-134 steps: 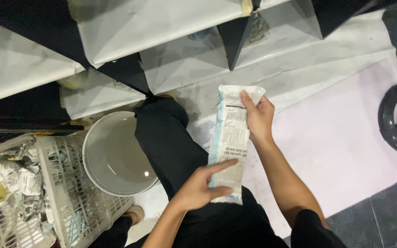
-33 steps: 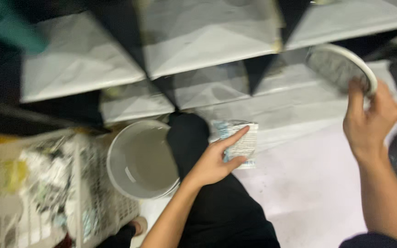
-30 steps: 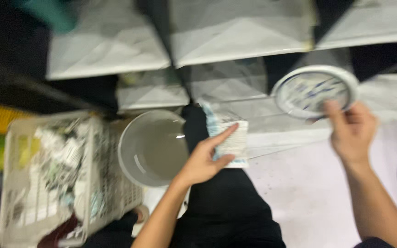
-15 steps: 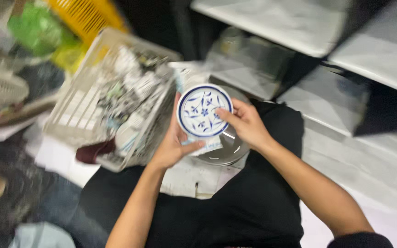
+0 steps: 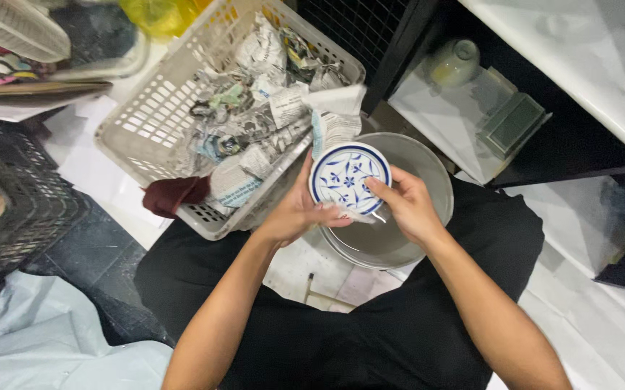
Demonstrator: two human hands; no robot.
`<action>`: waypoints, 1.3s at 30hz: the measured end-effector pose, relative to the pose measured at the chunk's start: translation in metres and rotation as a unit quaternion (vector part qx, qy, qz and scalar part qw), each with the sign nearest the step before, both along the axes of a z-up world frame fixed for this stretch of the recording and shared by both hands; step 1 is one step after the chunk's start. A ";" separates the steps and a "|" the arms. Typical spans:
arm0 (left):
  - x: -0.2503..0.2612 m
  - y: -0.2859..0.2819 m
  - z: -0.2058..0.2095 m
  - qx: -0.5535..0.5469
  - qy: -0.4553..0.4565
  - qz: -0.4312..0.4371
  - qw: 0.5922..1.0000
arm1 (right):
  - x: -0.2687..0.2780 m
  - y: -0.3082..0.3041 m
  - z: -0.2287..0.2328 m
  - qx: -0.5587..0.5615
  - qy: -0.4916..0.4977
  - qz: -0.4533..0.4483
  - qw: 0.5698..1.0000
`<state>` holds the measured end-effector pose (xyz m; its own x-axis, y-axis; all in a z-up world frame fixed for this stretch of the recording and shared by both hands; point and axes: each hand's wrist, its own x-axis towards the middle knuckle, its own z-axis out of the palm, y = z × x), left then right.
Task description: The person sits on the floor and wraps small ceramic items, such as a glass and a plate, with newspaper. They fold the paper around each item and place the wrapped objects onto a nearby shelf.
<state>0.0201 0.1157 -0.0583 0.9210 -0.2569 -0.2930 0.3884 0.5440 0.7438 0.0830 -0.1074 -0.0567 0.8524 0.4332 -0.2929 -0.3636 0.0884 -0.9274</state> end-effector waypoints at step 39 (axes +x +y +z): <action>0.003 -0.004 -0.018 -0.052 -0.017 0.128 0.990 | -0.012 0.006 0.008 -0.125 -0.427 0.107 0.889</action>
<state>0.0226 0.1113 -0.0765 0.9685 -0.0405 -0.2458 0.2039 0.6956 0.6889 0.0710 -0.1015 -0.0491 0.7164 0.6246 0.3110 0.4984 -0.1462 -0.8545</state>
